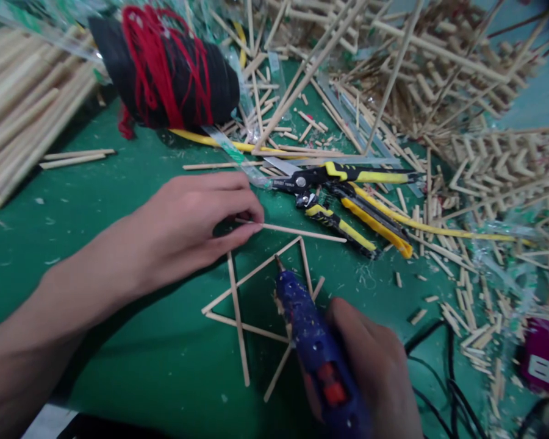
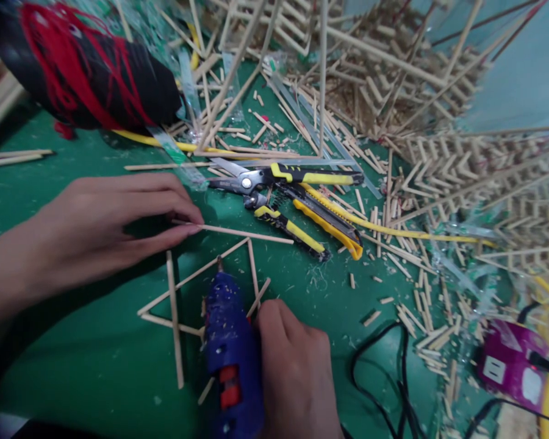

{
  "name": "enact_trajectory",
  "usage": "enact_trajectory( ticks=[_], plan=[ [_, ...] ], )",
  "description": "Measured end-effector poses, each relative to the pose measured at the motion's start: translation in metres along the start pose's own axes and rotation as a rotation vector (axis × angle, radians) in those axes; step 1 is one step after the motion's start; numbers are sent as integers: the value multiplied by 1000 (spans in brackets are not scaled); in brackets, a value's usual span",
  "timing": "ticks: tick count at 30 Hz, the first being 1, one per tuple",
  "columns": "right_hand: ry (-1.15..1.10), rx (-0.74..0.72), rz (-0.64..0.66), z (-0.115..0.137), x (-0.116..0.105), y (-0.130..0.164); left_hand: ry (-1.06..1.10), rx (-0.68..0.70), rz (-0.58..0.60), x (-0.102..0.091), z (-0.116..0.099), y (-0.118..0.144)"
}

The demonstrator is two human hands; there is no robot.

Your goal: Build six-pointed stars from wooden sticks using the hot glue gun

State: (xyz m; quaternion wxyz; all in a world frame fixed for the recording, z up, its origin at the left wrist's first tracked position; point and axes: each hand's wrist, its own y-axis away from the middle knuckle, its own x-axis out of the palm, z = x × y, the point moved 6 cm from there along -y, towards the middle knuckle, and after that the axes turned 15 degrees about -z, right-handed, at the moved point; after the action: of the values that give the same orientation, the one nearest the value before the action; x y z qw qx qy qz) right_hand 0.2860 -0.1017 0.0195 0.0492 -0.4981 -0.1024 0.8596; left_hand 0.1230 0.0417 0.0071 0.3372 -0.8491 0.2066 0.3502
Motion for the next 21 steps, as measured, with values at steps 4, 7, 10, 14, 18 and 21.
enact_trajectory(
  ticks=[4,7,10,14,18,21],
  plan=[
    [-6,-15,0,2,1,-1,-10,-16,5,0,0,1],
    [0,-24,23,4,1,-2,-14,-28,21,1,0,1],
    [25,-23,70,4,1,-4,-16,-23,19,0,1,1],
    [47,-24,73,3,-1,-5,-11,-12,27,0,1,0],
    [46,-17,58,4,-3,-7,10,7,33,-5,-1,-1],
    [10,6,16,3,-8,-4,-3,-8,-12,-18,7,-2]
  ],
)
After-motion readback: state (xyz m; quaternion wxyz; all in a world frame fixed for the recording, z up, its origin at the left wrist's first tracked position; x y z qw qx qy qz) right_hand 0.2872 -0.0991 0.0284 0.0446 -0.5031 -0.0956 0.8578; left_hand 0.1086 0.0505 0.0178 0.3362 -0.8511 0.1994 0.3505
